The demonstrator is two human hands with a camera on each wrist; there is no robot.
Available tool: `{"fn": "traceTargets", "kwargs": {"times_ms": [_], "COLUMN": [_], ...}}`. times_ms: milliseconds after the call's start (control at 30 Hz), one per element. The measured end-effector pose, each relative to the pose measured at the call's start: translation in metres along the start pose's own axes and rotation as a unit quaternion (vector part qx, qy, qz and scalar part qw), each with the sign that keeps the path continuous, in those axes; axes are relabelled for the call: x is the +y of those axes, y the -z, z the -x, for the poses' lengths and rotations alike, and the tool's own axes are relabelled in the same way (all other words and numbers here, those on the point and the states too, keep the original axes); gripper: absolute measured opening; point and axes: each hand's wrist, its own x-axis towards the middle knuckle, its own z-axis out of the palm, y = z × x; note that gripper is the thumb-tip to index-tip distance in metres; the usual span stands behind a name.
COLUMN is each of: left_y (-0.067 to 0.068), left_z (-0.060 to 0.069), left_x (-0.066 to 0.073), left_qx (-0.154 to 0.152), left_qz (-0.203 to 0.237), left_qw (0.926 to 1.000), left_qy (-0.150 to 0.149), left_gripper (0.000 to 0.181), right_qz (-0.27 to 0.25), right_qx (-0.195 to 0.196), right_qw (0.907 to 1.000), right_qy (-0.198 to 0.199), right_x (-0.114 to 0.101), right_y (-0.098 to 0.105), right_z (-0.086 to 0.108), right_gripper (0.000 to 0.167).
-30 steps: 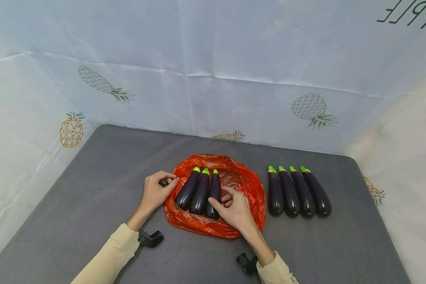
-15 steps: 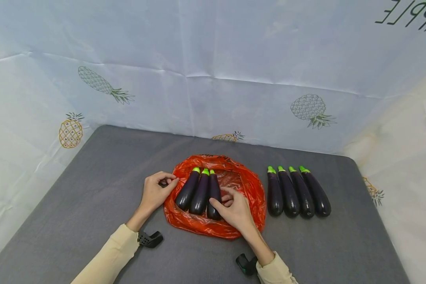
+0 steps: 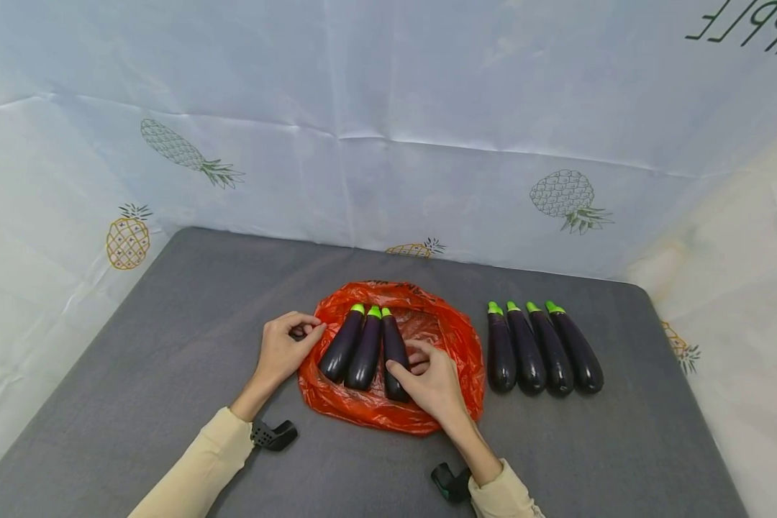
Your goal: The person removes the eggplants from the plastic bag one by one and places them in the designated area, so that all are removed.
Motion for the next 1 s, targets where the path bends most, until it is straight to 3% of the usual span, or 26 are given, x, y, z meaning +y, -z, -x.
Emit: {"fn": "traceTargets", "kwargs": {"times_ms": [333,1000], "left_y": [0.0,0.0], "left_z": [0.0,0.001], "left_x": [0.0,0.001], "left_qx": [0.0,0.001], "left_qz": [-0.007,-0.003], "left_qw": [1.0,1.0], "left_qy": [0.0,-0.003], "left_gripper": [0.007,0.007], "right_qz": [0.007,-0.029], "right_qx": [0.011,0.012], "right_qw": [0.9999,0.9993], "right_qy": [0.011,0.023], "right_x": [-0.004,-0.009], "right_y": [0.007,0.017], "right_z": [0.001,0.004], "right_gripper": [0.048,0.046]}}
